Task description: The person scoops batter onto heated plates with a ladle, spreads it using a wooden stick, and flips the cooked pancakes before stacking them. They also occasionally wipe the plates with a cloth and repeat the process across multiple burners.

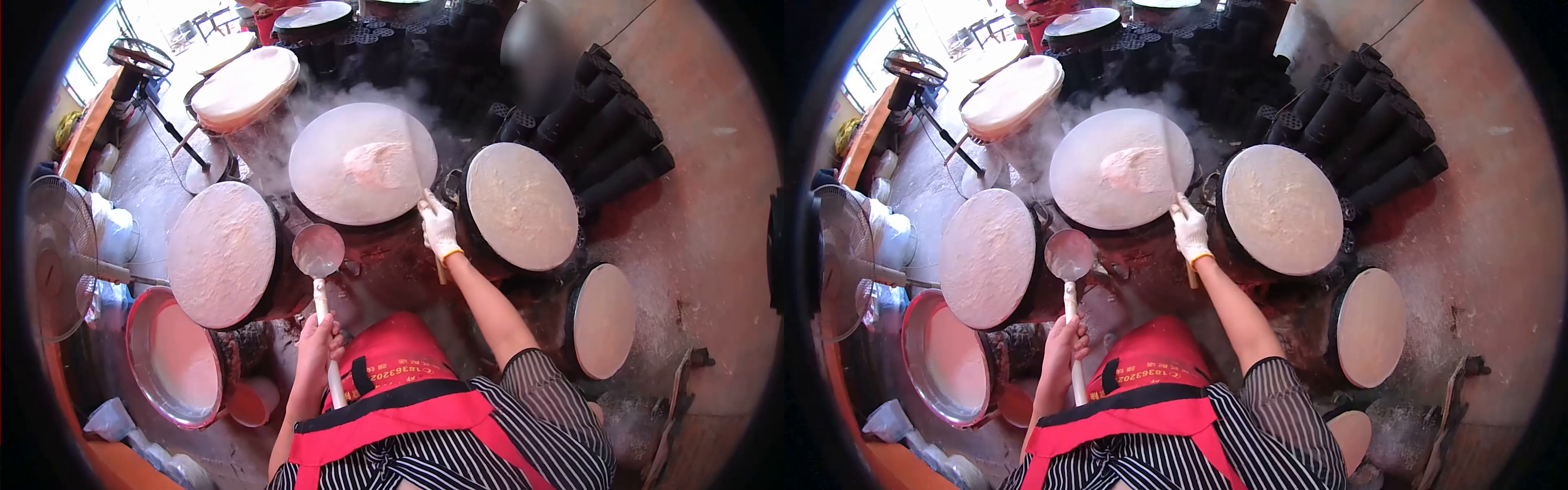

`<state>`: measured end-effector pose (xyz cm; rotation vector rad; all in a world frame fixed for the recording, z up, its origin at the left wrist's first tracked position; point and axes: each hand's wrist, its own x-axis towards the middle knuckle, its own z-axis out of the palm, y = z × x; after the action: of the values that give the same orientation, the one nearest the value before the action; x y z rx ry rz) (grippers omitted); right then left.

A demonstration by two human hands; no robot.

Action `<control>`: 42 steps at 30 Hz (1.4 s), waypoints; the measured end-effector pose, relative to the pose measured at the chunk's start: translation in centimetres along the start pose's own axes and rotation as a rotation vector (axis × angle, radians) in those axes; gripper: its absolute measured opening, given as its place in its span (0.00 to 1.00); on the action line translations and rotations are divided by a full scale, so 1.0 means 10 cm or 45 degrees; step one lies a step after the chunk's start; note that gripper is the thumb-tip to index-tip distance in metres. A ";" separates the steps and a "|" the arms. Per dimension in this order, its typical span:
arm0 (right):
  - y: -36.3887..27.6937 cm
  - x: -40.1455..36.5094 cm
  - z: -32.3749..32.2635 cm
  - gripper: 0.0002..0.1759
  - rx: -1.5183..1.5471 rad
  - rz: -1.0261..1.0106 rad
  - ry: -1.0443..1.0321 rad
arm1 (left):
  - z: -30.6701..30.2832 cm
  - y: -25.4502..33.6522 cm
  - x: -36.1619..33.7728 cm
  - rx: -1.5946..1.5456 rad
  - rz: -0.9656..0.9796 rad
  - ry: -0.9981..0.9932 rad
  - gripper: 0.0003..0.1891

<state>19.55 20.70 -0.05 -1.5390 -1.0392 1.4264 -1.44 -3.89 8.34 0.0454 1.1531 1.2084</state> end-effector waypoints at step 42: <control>0.44 -2.34 0.07 0.37 -1.442 -0.628 0.560 | -1.03 0.53 0.55 0.356 -0.435 -0.197 0.05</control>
<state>18.30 -2.68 4.26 -1.9708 -1.8951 0.0456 -12.94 -2.93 2.84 0.1450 1.1330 0.7252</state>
